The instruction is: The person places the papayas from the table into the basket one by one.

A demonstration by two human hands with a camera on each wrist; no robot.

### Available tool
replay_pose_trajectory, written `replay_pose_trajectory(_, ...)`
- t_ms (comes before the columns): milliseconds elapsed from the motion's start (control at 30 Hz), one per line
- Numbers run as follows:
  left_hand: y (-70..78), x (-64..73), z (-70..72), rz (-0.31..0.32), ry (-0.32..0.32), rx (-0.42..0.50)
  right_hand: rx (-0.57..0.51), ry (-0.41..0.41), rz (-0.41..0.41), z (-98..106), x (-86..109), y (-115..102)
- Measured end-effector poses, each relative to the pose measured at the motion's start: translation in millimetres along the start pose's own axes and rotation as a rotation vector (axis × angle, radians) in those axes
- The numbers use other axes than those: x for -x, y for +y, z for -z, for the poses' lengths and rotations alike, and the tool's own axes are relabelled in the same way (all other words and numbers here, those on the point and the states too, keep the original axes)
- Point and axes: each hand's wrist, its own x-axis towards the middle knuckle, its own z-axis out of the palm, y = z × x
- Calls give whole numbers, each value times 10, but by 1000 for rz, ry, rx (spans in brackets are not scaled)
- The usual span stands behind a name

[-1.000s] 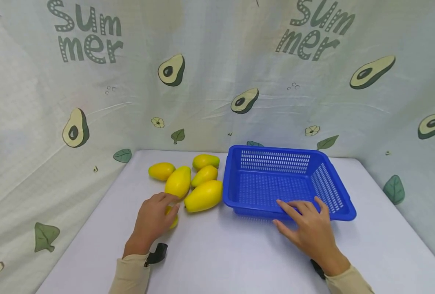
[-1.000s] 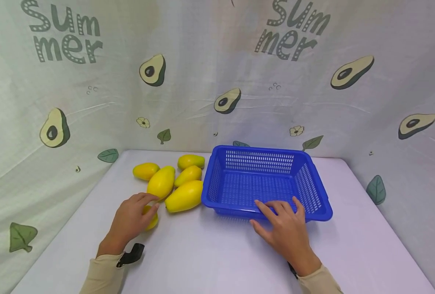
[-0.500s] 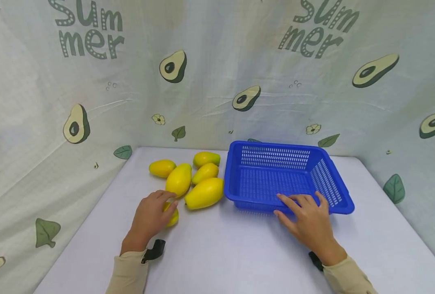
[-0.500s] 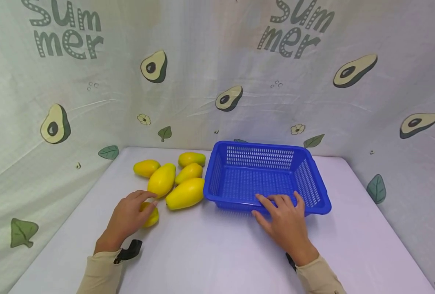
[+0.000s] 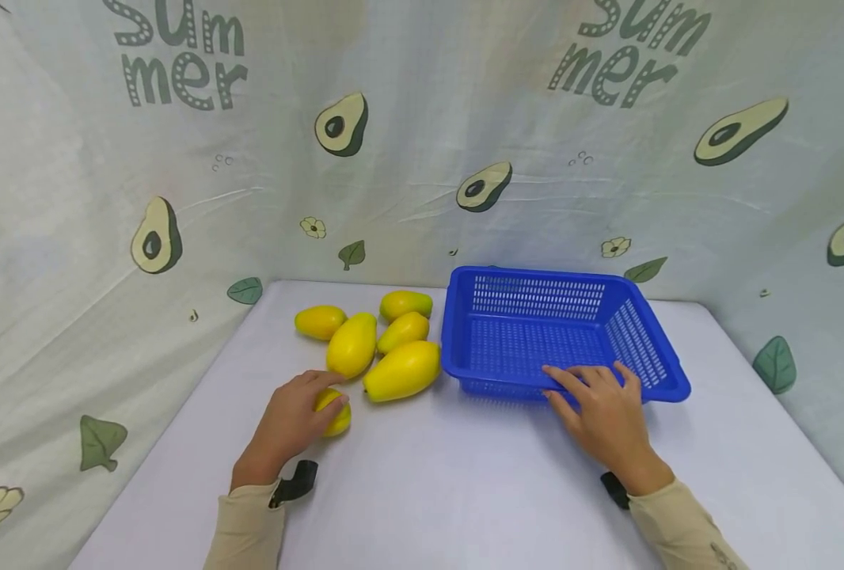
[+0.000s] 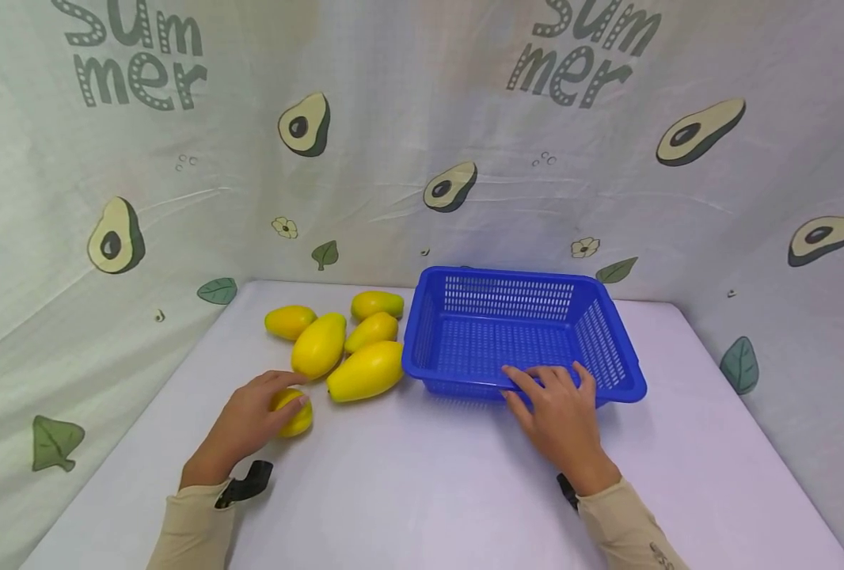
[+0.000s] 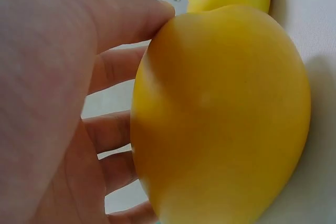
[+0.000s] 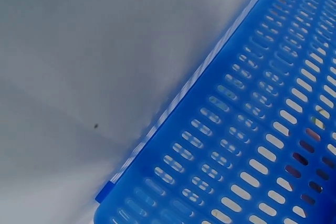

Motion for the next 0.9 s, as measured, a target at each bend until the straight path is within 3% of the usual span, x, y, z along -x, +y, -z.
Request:
replay_pose_trajectory(333,-16,-12,4,88,-114,87,5,-6,2,-50,-55,95)
replay_pose_trajectory(733,-78,-34,9,85,-158,174,24,1,4,-53,-71,154)
replay_pose_trajectory(900,-111,-11,3,107,-211,155,24,-8,12,-55,-66,138)
